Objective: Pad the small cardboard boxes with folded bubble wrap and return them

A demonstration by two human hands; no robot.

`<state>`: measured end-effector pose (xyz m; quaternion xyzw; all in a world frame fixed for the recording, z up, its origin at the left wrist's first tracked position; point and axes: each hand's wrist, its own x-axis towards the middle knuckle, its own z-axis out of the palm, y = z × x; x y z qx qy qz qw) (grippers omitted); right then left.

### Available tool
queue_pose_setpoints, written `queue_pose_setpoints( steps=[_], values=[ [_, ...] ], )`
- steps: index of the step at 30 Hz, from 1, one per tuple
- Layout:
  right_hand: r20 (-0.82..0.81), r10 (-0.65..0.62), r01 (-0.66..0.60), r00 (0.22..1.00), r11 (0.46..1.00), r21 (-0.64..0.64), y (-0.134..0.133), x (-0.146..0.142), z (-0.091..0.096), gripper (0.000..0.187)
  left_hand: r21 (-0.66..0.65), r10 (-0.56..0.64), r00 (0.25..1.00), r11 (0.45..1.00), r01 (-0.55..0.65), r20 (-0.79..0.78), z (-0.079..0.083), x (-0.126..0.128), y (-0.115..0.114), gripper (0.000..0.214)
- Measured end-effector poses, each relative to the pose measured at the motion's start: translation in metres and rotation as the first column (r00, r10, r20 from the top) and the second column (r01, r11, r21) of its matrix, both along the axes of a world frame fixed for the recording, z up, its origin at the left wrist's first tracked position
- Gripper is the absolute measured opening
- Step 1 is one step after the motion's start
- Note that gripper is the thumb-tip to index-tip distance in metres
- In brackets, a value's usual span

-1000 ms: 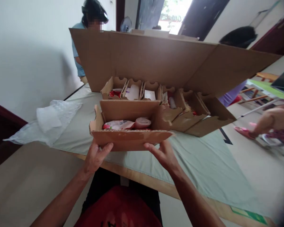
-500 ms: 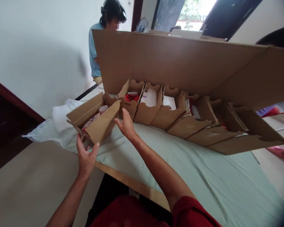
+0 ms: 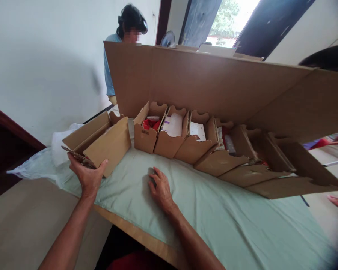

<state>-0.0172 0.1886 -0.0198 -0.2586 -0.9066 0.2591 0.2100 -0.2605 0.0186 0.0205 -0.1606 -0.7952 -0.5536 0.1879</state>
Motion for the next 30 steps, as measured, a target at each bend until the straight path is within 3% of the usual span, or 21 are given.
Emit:
queue_pose_setpoints(
  steps=[3, 9, 13, 16, 21, 30],
  values=[
    [-0.067, 0.025, -0.025, 0.997, 1.000, 0.005, 0.004, 0.000, -0.010, 0.028, -0.063, 0.126, 0.992, 0.990, -0.127, -0.015, 0.001, -0.007, 0.030, 0.139],
    [-0.158, 0.032, -0.030, 0.987, 0.999, 0.013, 0.005, 0.001, -0.018, 0.026, -0.181, 0.067, 0.996, 0.982, -0.056, 0.057, 0.018, -0.026, 0.111, 0.138],
    [-0.187, 0.033, -0.031, 0.982, 0.999, 0.013, 0.005, 0.000, -0.020, 0.026, -0.191, 0.058, 0.994, 0.981, -0.040, 0.090, 0.025, -0.026, 0.147, 0.135],
    [-0.185, 0.039, -0.043, 0.982, 0.999, -0.013, 0.004, 0.000, -0.020, 0.027, -0.191, 0.049, 0.995, 0.981, -0.031, 0.088, 0.024, -0.024, 0.157, 0.135],
    [-0.277, -0.011, -0.015, 0.961, 0.996, -0.091, 0.005, 0.006, -0.018, 0.029, -0.191, 0.012, 0.997, 0.982, 0.002, 0.072, 0.015, -0.025, 0.151, 0.137],
    [-0.392, -0.184, 0.134, 0.901, 0.980, -0.150, 0.066, -0.012, 0.053, 0.043, -0.087, -0.104, 0.995, 0.991, 0.104, 0.007, 0.013, -0.048, 0.151, 0.134]
  ],
)
